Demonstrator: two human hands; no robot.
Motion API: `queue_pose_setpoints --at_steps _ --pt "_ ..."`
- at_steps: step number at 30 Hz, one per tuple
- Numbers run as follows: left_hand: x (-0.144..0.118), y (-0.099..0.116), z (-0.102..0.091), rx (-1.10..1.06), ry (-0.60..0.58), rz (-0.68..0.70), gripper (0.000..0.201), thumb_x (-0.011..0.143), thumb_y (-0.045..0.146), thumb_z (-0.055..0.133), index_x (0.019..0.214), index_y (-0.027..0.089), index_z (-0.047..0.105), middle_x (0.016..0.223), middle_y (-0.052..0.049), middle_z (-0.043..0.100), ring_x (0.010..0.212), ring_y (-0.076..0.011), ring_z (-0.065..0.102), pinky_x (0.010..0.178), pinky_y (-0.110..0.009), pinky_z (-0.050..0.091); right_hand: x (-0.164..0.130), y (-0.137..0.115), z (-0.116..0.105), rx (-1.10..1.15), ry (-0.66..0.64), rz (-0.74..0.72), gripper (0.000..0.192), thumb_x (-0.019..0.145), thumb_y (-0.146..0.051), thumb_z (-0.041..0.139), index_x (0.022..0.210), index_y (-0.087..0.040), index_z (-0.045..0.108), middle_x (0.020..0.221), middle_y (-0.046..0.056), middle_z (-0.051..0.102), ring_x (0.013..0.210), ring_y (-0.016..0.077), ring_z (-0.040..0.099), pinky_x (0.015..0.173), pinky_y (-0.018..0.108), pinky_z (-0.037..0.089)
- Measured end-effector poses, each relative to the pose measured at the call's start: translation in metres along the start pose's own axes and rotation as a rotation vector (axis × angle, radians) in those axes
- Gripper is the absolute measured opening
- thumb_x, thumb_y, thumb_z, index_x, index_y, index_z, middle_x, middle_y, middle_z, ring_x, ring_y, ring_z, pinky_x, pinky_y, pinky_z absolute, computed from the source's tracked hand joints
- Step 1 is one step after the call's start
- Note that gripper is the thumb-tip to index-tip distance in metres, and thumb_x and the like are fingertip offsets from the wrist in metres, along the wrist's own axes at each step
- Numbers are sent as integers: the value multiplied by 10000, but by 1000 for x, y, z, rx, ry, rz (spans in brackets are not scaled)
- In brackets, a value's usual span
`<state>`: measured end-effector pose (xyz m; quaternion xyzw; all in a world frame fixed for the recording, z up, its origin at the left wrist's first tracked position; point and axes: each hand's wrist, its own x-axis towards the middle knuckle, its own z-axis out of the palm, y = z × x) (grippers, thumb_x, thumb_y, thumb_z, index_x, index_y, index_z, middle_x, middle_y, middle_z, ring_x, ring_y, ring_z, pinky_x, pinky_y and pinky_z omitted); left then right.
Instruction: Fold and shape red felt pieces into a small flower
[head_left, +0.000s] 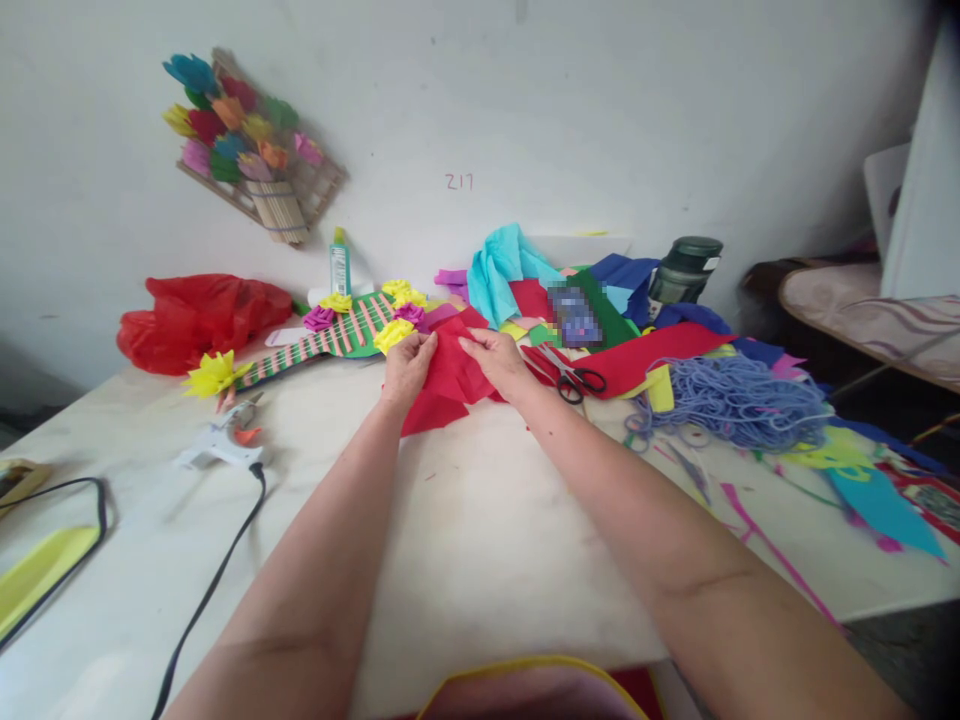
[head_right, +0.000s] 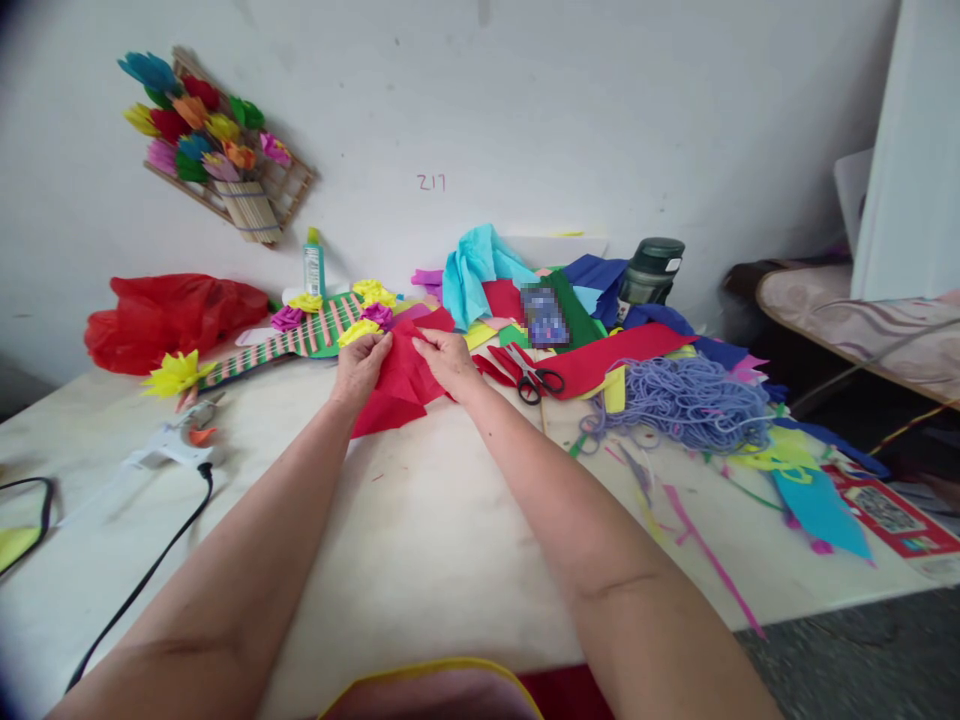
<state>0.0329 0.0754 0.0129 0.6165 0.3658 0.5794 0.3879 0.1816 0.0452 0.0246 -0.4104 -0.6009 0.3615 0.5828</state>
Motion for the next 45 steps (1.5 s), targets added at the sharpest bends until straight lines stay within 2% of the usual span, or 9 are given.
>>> queue_pose_setpoints --at_steps 7,16,24,30,34,38,42,45 --pt "3 -2 -1 -27 30 -4 277 691 400 636 595 174 507 552 24 467 498 -82 404 456 -206 319 -1 -3 0 66 -56 -28 247 757 -202 588 975 -226 701 1067 -5 689 1033 144 608 964 312 430" --pt "2 -2 0 -106 42 -53 225 690 356 622 607 176 517 550 25 487 487 -80 422 450 -202 341 -5 -12 -5 -12 -100 -41 250 720 -98 562 848 -230 732 951 -8 720 980 149 637 979 331 429" --pt "0 3 0 -129 41 -87 248 650 372 638 601 178 491 540 33 468 475 -75 412 455 -207 344 -6 -14 -7 -75 -123 -47 256 692 -87 525 775 -217 729 870 -4 723 902 154 637 911 322 445" --pt "0 3 0 -183 55 -86 230 640 335 643 585 176 486 544 31 465 482 -75 403 462 -209 336 -10 -21 -10 -79 -158 -48 254 735 -194 480 742 -189 734 803 16 712 864 174 613 849 306 424" --pt "0 4 0 -249 90 -73 309 658 320 644 522 177 406 496 43 371 456 -67 347 432 -206 288 -9 -20 -10 -78 -147 -54 255 768 -312 515 718 -173 724 800 36 707 862 175 610 844 301 409" --pt "0 2 0 -221 71 -66 394 671 381 686 515 176 388 491 46 345 444 -61 331 419 -208 269 -6 -16 -9 -96 -149 -49 241 768 -317 537 709 -167 717 805 46 708 853 176 614 847 308 406" --pt "1 0 -1 -191 8 -100 386 670 442 699 551 173 450 492 47 378 429 -58 344 405 -206 256 -6 -16 -9 -103 -154 -28 228 768 -303 545 724 -168 723 828 53 714 871 182 618 861 318 407" --pt "1 -2 -2 -184 9 -104 409 688 463 684 541 175 432 478 51 370 409 -54 333 389 -206 239 -6 -16 -10 -98 -155 -11 216 767 -299 554 744 -169 724 854 53 717 891 184 621 872 324 410"
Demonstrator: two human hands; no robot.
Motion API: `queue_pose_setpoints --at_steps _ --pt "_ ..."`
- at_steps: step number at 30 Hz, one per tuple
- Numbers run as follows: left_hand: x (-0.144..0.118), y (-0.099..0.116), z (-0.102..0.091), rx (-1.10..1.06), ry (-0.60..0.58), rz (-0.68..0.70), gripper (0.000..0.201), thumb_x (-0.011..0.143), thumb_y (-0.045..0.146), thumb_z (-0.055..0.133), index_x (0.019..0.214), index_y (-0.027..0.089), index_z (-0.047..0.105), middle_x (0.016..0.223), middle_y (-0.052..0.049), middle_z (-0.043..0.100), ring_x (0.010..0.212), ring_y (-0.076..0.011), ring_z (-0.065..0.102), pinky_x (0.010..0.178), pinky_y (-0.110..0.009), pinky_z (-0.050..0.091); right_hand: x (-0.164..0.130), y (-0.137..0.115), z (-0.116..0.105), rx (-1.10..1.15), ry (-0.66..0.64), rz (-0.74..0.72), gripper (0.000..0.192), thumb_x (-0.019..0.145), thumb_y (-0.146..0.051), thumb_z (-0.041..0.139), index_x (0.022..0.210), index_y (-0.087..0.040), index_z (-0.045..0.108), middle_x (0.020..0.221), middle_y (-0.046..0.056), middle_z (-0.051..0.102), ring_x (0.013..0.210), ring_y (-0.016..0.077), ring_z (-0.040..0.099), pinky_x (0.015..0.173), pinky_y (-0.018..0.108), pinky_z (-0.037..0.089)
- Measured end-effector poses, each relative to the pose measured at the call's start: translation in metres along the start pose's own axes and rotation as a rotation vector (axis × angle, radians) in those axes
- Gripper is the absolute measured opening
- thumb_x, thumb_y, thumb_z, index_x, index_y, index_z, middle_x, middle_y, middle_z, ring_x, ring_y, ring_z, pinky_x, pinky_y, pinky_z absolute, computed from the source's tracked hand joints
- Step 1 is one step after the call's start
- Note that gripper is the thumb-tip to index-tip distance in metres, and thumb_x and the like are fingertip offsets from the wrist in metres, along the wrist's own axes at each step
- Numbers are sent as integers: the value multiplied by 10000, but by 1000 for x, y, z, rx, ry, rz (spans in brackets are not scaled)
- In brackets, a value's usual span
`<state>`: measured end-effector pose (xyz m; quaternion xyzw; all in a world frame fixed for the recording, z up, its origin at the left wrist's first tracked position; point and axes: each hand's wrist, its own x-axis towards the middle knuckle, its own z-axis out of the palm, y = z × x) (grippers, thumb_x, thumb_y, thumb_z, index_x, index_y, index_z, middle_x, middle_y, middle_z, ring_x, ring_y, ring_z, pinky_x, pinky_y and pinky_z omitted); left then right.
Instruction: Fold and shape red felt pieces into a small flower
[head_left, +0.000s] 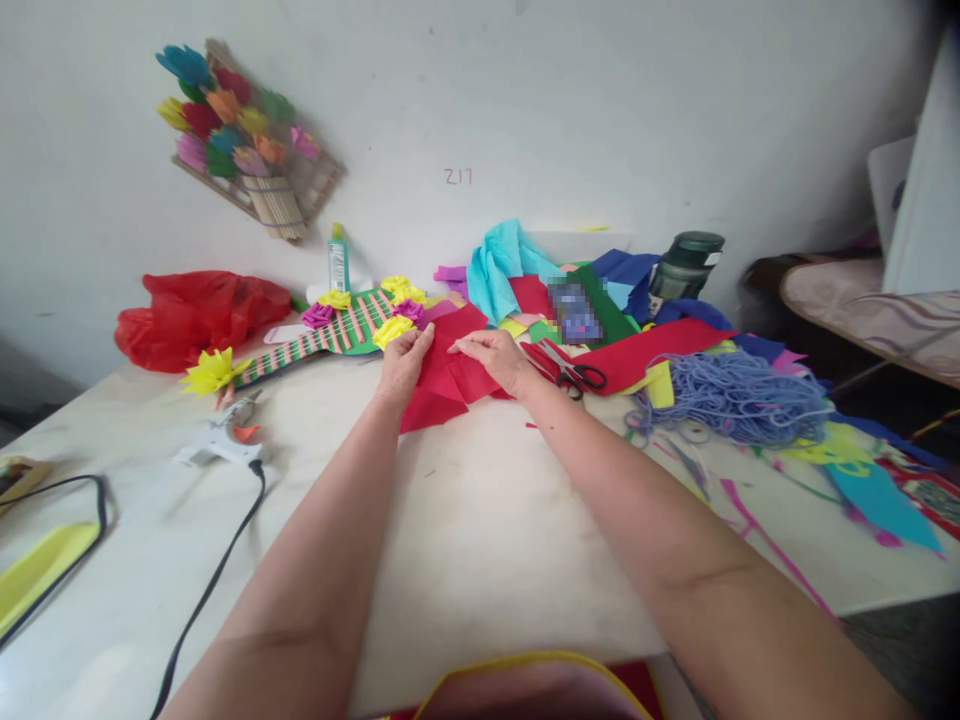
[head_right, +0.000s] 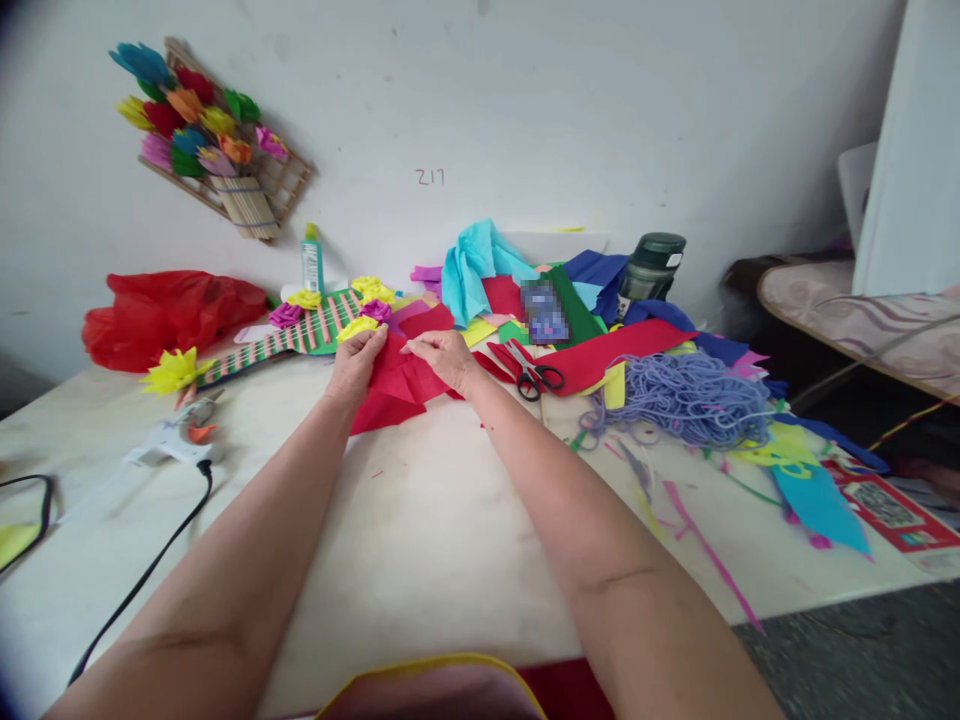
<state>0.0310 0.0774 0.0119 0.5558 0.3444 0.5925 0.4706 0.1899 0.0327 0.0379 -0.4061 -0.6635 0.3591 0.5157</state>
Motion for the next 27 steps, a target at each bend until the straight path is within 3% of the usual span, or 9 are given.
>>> queue_pose_setpoints --at_steps 10,14,21,27 --pt "-4 6 0 51 -56 11 432 701 482 668 525 174 422 459 54 353 394 -51 326 380 -212 227 2 3 0 -25 -10 -21 163 744 -247 580 747 -138 701 806 55 707 799 168 618 789 309 440" --pt "-3 6 0 53 -49 -10 380 651 436 723 550 168 473 469 52 413 402 -52 361 387 -203 251 2 4 0 -14 -13 -4 147 726 -256 604 734 -141 695 794 47 699 784 164 606 790 316 441" --pt "-4 8 5 20 -16 12 374 633 417 738 553 167 472 477 51 439 407 -44 353 388 -193 258 8 13 -2 182 34 79 280 672 -234 653 945 -177 674 932 35 677 830 137 585 808 300 436" --pt "-6 11 10 55 17 67 356 662 410 719 560 175 471 472 55 417 399 -48 341 382 -196 251 9 14 -5 124 19 168 230 659 -373 653 661 -144 639 663 -8 589 654 117 501 661 272 373"
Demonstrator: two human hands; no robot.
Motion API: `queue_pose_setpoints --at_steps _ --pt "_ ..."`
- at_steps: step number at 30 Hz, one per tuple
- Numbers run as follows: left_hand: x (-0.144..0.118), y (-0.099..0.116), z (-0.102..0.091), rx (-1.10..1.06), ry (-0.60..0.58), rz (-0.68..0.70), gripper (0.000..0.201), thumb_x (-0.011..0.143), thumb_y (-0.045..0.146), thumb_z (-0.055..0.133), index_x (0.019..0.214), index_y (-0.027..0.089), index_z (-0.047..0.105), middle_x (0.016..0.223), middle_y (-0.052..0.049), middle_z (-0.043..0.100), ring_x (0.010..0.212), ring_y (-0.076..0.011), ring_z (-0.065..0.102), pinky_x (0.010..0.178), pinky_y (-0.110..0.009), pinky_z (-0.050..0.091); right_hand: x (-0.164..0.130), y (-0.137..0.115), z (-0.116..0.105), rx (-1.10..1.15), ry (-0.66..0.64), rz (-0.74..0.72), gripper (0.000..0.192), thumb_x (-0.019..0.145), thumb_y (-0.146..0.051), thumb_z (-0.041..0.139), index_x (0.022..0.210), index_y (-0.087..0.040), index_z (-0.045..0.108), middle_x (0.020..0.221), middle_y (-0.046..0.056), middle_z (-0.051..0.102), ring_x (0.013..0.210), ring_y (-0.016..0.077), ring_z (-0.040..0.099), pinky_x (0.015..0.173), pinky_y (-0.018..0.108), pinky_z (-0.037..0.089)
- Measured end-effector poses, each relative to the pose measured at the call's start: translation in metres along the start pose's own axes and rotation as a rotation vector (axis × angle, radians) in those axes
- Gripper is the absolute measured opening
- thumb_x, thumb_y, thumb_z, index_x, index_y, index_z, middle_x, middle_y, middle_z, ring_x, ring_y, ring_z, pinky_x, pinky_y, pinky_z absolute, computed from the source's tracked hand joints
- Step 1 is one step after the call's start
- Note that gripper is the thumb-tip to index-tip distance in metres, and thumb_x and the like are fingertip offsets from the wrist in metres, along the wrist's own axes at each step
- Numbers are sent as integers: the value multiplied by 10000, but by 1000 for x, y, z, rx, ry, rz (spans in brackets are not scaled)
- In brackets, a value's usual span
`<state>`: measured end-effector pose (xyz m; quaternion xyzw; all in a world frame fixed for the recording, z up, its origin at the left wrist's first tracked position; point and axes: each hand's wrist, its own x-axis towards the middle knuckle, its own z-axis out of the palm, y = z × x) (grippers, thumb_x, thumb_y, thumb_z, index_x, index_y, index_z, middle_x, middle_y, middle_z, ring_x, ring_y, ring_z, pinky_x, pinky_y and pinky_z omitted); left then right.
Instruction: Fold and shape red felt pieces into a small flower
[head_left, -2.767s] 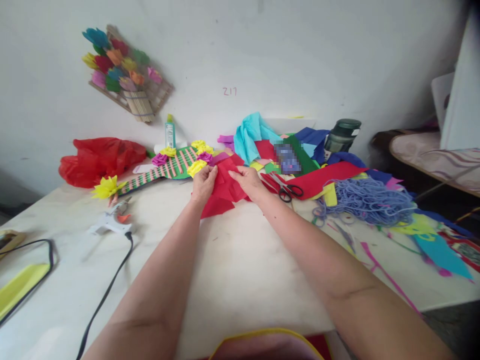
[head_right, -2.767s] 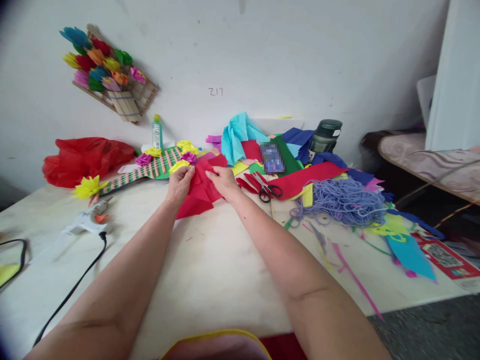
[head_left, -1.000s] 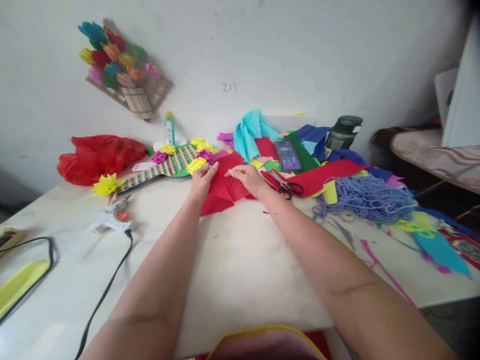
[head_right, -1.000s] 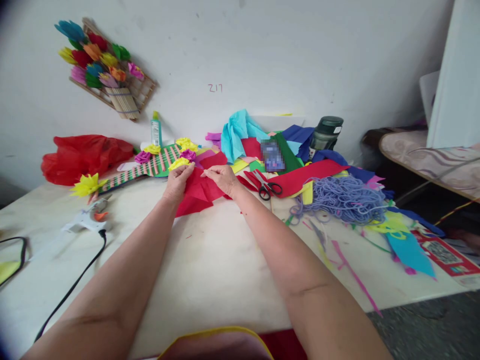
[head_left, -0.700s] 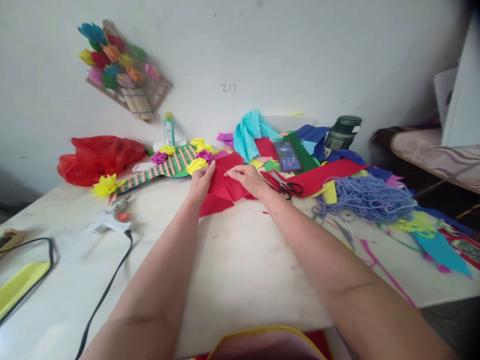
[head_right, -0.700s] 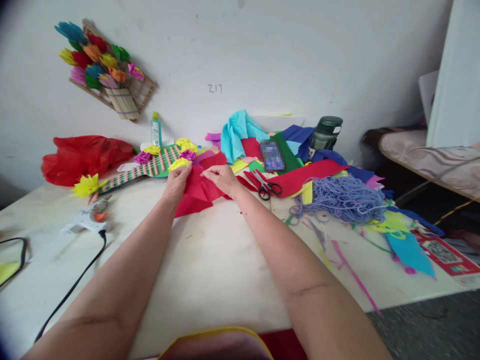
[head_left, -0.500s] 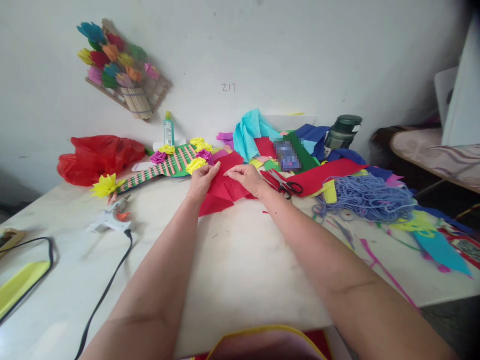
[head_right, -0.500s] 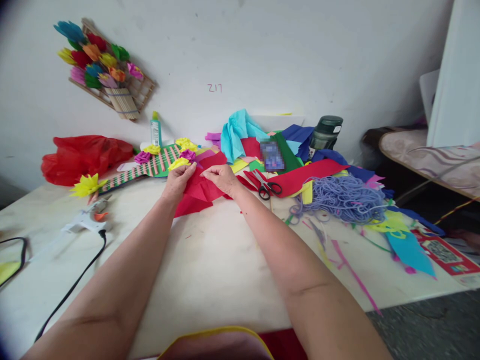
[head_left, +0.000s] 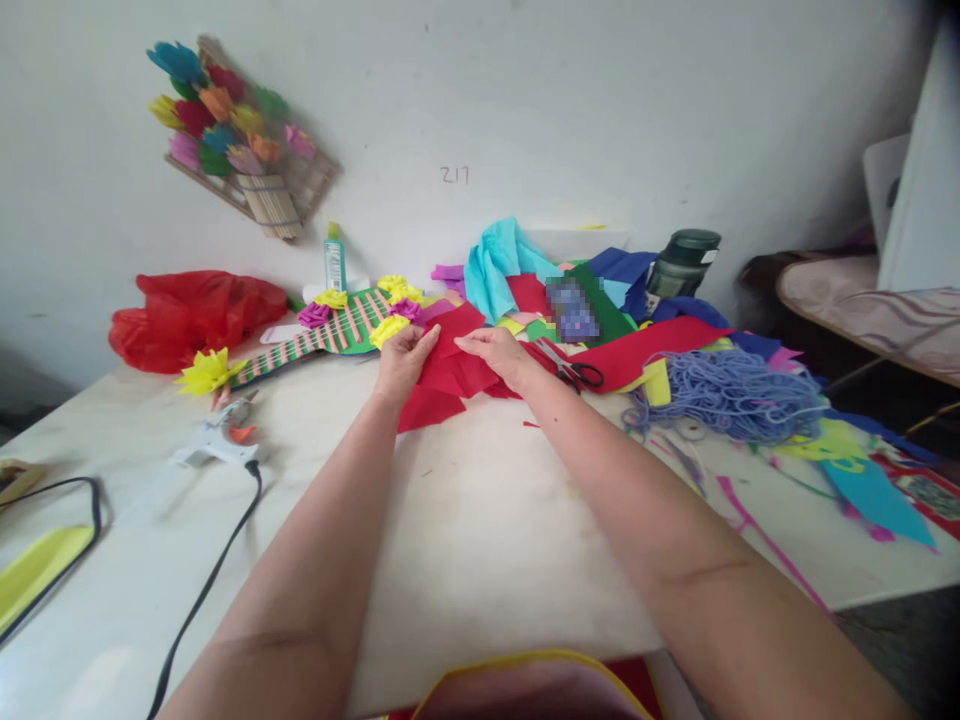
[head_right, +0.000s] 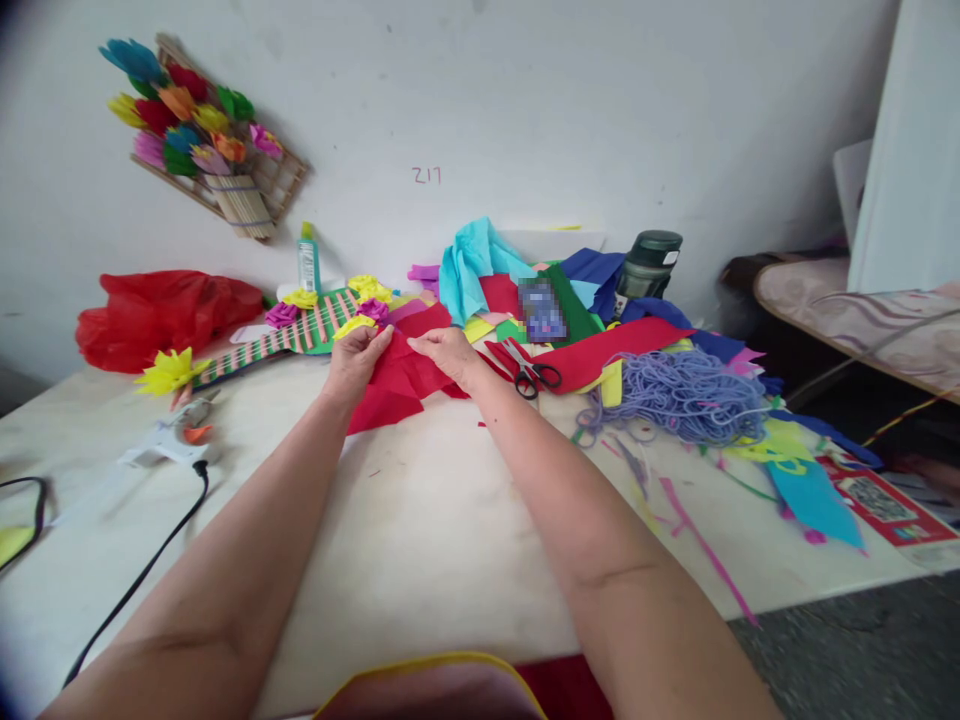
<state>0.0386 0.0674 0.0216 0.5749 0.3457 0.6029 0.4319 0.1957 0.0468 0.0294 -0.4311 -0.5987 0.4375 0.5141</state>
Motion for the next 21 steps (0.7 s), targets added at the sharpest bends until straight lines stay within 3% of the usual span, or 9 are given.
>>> queue_pose_setpoints --at_steps 6,13,21 --pt "2 -3 0 19 13 17 353 676 415 708 568 176 471 481 54 411 407 -53 347 393 -207 256 -2 -1 1 -33 48 -10 292 633 -418 650 574 -151 549 540 -52 436 551 84 364 563 251 277" --pt "0 -1 2 47 -15 14 377 669 447 704 568 178 460 477 55 417 410 -51 334 391 -208 239 -3 -4 -1 46 -44 33 307 626 -445 653 614 -156 548 579 -41 463 573 95 399 568 250 298" --pt "-6 5 9 31 -87 -34 381 661 443 711 572 173 457 458 61 409 382 -42 319 371 -203 220 2 0 -2 -125 -53 -138 355 673 -437 600 518 -172 421 540 -56 330 554 81 299 564 254 240"
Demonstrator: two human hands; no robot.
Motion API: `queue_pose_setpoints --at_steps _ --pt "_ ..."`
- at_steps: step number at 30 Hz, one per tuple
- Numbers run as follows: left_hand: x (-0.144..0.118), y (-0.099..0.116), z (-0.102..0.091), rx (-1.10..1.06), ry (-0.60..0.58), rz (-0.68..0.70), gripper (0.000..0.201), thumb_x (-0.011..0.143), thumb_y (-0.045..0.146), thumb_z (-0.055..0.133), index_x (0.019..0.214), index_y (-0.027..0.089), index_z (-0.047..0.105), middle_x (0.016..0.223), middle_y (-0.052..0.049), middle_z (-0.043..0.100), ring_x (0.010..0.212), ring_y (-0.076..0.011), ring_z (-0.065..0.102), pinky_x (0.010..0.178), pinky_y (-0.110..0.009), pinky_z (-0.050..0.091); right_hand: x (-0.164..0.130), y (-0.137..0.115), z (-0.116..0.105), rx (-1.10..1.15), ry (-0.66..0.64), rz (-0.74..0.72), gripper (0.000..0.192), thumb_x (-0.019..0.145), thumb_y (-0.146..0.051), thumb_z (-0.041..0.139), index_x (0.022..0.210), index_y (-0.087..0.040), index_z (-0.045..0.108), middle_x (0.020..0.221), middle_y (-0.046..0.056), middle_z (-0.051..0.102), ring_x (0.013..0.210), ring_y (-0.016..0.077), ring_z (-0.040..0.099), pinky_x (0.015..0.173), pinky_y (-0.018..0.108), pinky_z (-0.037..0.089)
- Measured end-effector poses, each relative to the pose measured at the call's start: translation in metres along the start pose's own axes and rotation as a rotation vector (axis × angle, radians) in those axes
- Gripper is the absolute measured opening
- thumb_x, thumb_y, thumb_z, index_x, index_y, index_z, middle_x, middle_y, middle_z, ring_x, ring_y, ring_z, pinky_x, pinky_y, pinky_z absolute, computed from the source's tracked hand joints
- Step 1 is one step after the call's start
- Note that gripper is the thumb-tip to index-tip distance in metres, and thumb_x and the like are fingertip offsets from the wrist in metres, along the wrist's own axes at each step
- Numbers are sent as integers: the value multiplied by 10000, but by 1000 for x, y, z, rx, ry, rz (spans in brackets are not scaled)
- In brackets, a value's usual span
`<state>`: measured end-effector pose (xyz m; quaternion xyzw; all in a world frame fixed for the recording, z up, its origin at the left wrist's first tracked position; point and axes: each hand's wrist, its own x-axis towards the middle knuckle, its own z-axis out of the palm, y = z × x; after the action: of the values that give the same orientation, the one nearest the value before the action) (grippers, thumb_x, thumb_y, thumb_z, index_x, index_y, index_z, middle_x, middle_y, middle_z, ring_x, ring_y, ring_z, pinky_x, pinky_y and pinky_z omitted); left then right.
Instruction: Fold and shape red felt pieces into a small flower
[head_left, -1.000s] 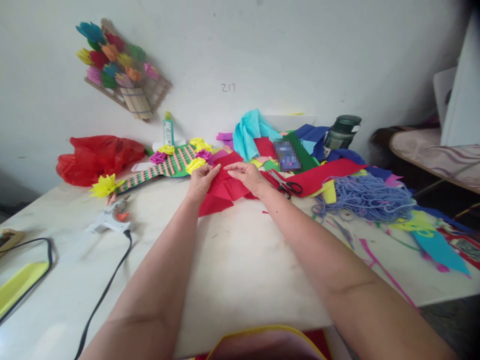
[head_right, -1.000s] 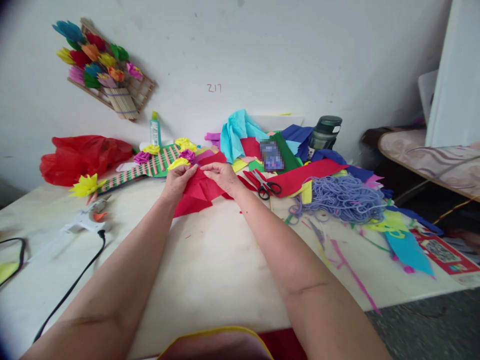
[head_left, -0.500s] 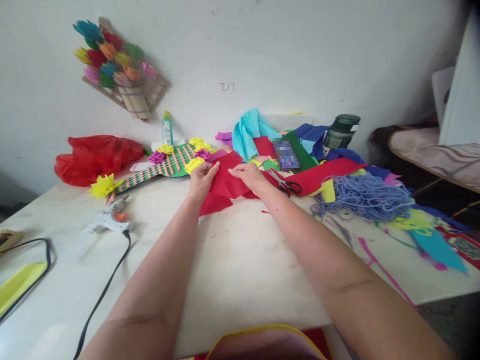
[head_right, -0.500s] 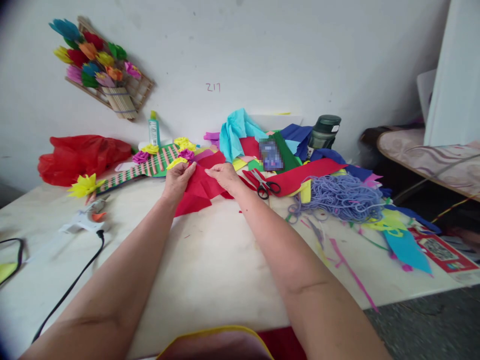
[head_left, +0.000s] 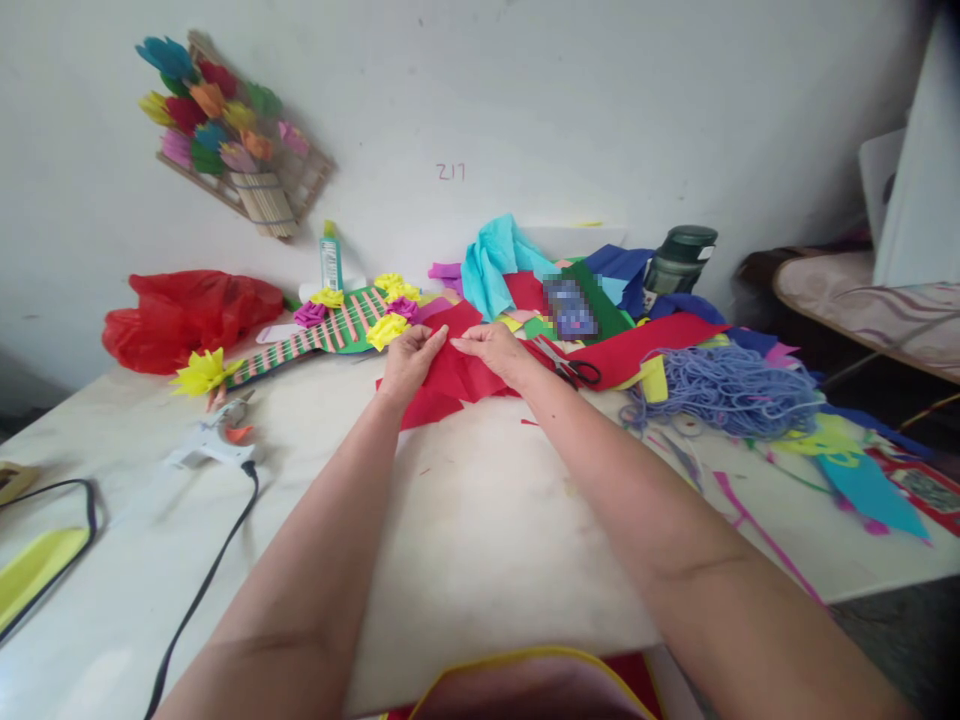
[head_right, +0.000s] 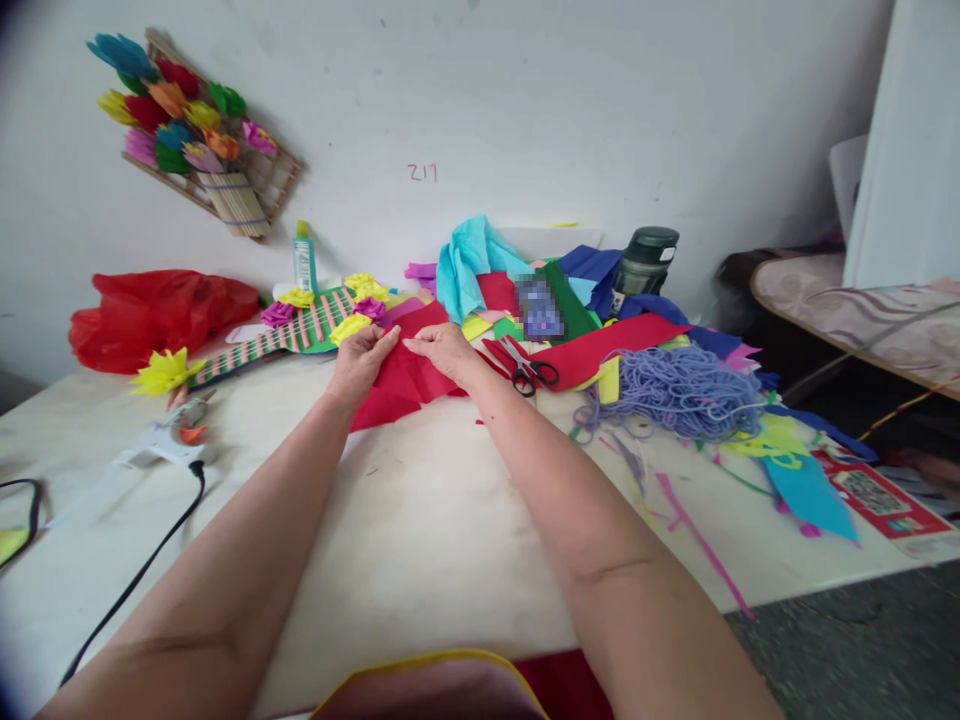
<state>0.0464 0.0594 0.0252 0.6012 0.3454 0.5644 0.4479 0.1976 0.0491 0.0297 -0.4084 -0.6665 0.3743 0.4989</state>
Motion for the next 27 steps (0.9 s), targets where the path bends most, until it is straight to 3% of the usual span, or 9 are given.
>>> queue_pose_setpoints --at_steps 4,12,17,23,27 --pt "0 0 -4 -34 -58 -71 384 636 457 727 595 170 475 472 54 453 395 -52 382 383 -196 263 -1 -1 1 -25 -10 10 345 671 -418 591 513 -174 404 538 -59 315 550 78 282 557 254 227" --pt "1 -3 -6 -44 -92 -50 329 616 420 751 640 164 545 518 32 524 447 -75 458 427 -201 341 -7 -6 -2 0 -57 106 348 676 -457 599 564 -169 439 540 -66 326 536 72 273 536 246 215" --pt "2 -3 -4 -9 -62 -23 378 683 483 680 577 165 506 494 40 454 428 -57 377 404 -198 284 -5 -4 -4 43 -64 39 352 665 -447 623 545 -162 454 545 -60 355 545 75 308 560 250 246" --pt "3 -3 -5 56 -45 38 385 695 478 673 555 160 509 511 32 438 459 -61 358 409 -202 271 -7 -7 -4 85 -94 120 358 658 -478 620 576 -165 468 557 -57 383 551 81 330 558 248 258" --pt "1 0 -3 86 -64 28 412 688 481 680 533 157 478 500 39 400 450 -55 333 401 -201 247 -7 -10 -3 31 -72 76 370 670 -472 608 545 -166 439 550 -57 346 559 80 301 556 250 233"
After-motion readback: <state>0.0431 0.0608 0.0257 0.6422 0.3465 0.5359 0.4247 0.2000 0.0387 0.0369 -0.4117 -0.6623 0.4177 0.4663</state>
